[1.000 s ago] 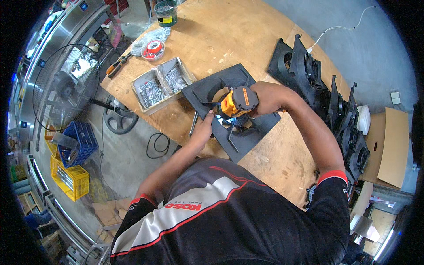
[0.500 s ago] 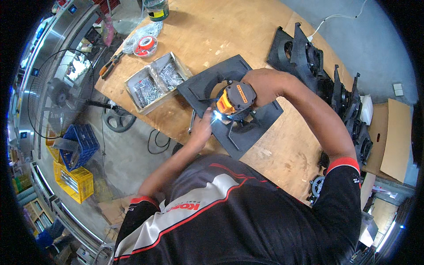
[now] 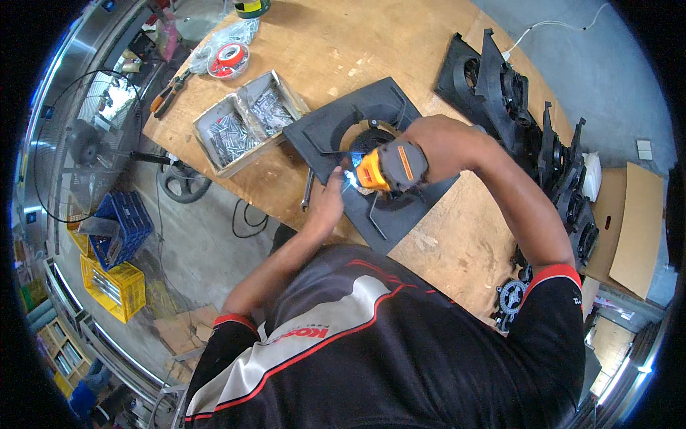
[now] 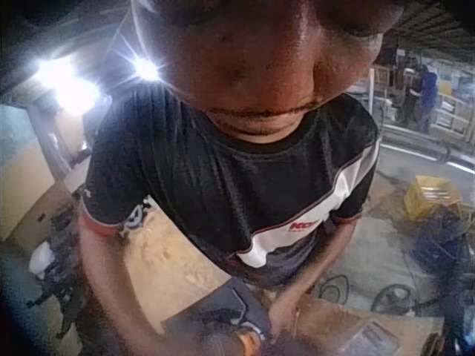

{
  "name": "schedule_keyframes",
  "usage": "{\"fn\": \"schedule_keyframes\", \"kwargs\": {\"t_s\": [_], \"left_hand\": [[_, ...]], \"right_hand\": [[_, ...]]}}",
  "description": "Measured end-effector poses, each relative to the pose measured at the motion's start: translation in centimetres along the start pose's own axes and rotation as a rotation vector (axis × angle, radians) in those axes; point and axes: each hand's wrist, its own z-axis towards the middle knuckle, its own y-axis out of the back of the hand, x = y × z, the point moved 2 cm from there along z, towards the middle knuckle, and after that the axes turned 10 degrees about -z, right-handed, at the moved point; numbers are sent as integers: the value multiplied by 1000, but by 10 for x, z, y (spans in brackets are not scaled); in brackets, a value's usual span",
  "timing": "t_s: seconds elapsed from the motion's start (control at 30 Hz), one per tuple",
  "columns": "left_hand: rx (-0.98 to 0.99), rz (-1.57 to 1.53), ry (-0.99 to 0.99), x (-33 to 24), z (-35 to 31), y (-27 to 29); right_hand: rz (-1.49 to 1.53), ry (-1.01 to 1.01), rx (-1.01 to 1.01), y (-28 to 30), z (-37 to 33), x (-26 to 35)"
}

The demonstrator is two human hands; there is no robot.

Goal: The person assembles black plastic fan housings on a wooden workbench. They place circular fan components into square housings, insert screws, and tighten them using a cordless drill and a wrench. The person repeats this process for multiple units, moving completed assemblies aside.

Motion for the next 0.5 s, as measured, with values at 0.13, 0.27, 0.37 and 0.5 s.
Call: {"fn": "schedule_keyframes", "kwargs": {"t_s": [0.13, 0.27, 0.37, 0.5], "left_hand": [[10, 29, 15, -8, -4, 0], [30, 148, -21, 5, 9, 11], [153, 306, 102, -33, 2, 0], [226, 320, 110, -24, 16, 3]], "right_hand": [[39, -26, -12, -5, 3, -8], [49, -15, 6, -2, -4, -4], [36, -41, -104, -6, -33, -3], [182, -220, -497, -41, -108, -9]]}}
